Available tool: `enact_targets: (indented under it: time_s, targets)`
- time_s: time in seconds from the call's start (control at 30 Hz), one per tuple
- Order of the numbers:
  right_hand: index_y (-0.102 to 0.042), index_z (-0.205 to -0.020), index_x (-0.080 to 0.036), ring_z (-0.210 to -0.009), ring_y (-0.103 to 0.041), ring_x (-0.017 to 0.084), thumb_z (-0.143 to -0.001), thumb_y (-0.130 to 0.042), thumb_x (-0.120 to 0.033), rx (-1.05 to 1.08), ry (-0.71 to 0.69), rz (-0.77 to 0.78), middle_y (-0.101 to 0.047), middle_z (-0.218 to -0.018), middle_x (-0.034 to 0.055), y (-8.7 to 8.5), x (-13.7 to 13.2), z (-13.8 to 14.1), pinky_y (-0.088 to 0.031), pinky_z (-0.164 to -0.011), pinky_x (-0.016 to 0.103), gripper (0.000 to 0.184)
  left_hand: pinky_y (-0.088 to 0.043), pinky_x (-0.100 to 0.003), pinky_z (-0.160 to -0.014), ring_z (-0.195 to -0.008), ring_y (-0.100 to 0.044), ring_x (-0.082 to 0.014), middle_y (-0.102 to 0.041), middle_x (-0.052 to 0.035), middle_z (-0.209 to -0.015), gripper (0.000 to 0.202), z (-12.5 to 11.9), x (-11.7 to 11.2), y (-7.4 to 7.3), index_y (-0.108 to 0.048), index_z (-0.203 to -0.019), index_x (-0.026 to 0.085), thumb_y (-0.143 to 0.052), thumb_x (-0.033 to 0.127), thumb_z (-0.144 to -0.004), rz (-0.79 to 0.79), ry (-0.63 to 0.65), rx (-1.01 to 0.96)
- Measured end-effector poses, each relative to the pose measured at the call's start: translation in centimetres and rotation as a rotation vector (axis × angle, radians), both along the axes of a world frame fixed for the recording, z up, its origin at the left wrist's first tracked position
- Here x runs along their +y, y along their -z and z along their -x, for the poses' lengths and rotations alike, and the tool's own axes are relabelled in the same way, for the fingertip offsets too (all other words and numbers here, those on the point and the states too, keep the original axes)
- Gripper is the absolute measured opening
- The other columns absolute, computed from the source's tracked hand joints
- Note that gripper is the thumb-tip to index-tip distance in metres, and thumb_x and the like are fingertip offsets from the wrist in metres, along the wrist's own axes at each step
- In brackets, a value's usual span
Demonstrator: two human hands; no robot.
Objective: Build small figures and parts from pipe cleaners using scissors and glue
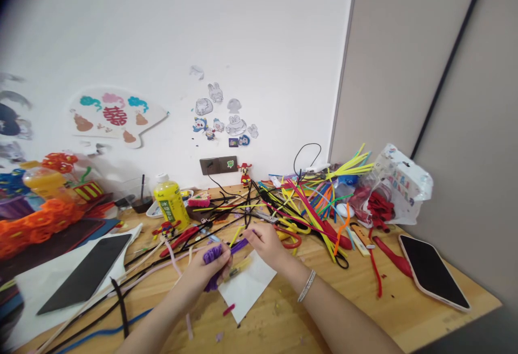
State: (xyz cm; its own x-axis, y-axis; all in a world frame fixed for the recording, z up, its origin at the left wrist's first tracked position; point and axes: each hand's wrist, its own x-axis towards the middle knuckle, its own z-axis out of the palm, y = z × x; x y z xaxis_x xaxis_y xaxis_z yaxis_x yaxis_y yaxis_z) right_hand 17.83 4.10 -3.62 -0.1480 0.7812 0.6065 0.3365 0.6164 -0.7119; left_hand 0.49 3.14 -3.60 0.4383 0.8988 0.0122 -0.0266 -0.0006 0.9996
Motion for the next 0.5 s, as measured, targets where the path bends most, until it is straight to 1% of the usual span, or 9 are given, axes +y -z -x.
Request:
enact_targets:
  time_s: [0.07, 0.13, 0.23, 0.3, 0.4, 0.5]
  targets:
    - [-0.046, -0.056, -0.017, -0.053, -0.041, 0.012, -0.082, -0.037, -0.054, -0.049, 0.008, -0.06, -0.044, -0.054, -0.0015, -0.1, 0.0, -0.3, -0.03, -0.052, 0.024, 0.045, -0.03, -0.017, -0.036, -0.036, -0.04, -0.0053, -0.05, 0.0051, -0.046, 0.03, 0.0, -0.1, -0.1, -0.05, -0.061, 0.016, -0.065, 0.041, -0.065, 0.058, 0.019, -0.061]
    - [-0.051, -0.062, -0.017, -0.057, -0.044, 0.013, -0.082, -0.038, -0.053, -0.131, 0.021, -0.167, -0.049, -0.059, 0.0007, -0.2, 0.0, -0.6, -0.032, -0.056, 0.025, 0.043, -0.03, -0.016, -0.036, -0.037, -0.042, -0.0049, -0.052, 0.0041, -0.049, 0.028, 0.0, -0.1, -0.2, -0.05, -0.061, 0.015, -0.067, 0.037, -0.064, 0.127, 0.036, -0.152]
    - [-0.054, -0.072, -0.017, -0.062, -0.049, 0.015, -0.085, -0.034, -0.05, -0.231, 0.053, -0.342, -0.054, -0.065, 0.0036, -0.2, 0.0, -1.1, -0.035, -0.059, 0.026, 0.041, -0.027, -0.016, -0.034, -0.035, -0.042, -0.0041, -0.053, 0.0029, -0.049, 0.024, 0.1, -0.1, -0.4, -0.052, -0.06, 0.014, -0.067, 0.032, -0.064, 0.209, 0.053, -0.257]
    - [-0.055, -0.074, -0.016, -0.063, -0.049, 0.015, -0.087, -0.032, -0.048, -0.263, 0.074, -0.402, -0.055, -0.066, 0.0046, -0.2, 0.1, -1.3, -0.035, -0.06, 0.026, 0.041, -0.026, -0.015, -0.032, -0.032, -0.041, -0.0037, -0.053, 0.0026, -0.047, 0.023, 0.2, -0.2, -0.7, -0.052, -0.058, 0.013, -0.066, 0.03, -0.065, 0.244, 0.052, -0.274]
    - [-0.054, -0.071, -0.017, -0.061, -0.048, 0.015, -0.088, -0.032, -0.044, -0.324, 0.088, -0.43, -0.054, -0.064, 0.0042, -0.1, 0.2, -1.4, -0.035, -0.059, 0.026, 0.039, -0.027, -0.015, -0.032, -0.031, -0.041, -0.0034, -0.052, 0.0026, -0.044, 0.023, 0.3, -0.2, -1.0, -0.053, -0.057, 0.013, -0.066, 0.03, -0.065, 0.276, 0.039, -0.282]
    - [-0.05, -0.062, -0.018, -0.057, -0.045, 0.013, -0.089, -0.033, -0.039, -0.318, 0.116, -0.376, -0.049, -0.059, 0.0014, 0.1, 0.2, -1.1, -0.032, -0.057, 0.025, 0.038, -0.027, -0.015, -0.031, -0.032, -0.041, -0.0034, -0.052, 0.0023, -0.044, 0.024, 0.4, -0.2, -1.0, -0.054, -0.056, 0.012, -0.066, 0.031, -0.064, 0.281, 0.026, -0.282]
